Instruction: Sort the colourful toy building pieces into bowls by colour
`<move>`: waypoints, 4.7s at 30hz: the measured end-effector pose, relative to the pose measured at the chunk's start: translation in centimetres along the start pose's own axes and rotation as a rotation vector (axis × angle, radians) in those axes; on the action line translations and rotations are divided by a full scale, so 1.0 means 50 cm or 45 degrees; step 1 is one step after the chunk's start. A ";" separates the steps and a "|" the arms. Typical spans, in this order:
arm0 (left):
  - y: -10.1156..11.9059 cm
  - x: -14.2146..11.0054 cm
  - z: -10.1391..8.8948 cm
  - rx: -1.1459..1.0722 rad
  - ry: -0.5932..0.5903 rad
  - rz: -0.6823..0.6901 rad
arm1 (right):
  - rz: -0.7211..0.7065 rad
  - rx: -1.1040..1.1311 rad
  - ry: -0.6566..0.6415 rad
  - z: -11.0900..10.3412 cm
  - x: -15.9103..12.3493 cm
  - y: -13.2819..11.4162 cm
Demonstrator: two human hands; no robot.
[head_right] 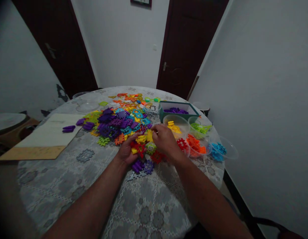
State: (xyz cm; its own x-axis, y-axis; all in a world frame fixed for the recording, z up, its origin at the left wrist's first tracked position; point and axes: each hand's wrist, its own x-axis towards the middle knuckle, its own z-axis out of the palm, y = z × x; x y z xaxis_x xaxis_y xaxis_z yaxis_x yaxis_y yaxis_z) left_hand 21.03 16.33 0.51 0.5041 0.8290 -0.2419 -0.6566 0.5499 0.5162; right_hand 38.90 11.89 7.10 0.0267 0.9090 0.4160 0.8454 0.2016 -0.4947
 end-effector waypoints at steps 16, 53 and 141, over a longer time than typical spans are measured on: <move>-0.006 0.006 -0.011 0.019 -0.088 -0.009 | -0.227 -0.203 0.111 -0.045 0.011 0.039; -0.017 0.023 -0.019 -0.091 -0.121 -0.069 | -0.226 -0.085 -0.149 0.043 -0.020 -0.069; -0.004 0.029 -0.023 -0.013 -0.065 -0.033 | -0.350 -0.201 -0.132 0.064 -0.076 -0.073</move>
State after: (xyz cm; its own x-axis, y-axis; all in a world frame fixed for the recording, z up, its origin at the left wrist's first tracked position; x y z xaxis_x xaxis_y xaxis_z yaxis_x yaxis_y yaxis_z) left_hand 21.25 17.56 -0.89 0.5488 0.8085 -0.2126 -0.6485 0.5722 0.5020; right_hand 34.00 8.88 4.86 -0.2614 0.8623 0.4337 0.8859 0.3928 -0.2469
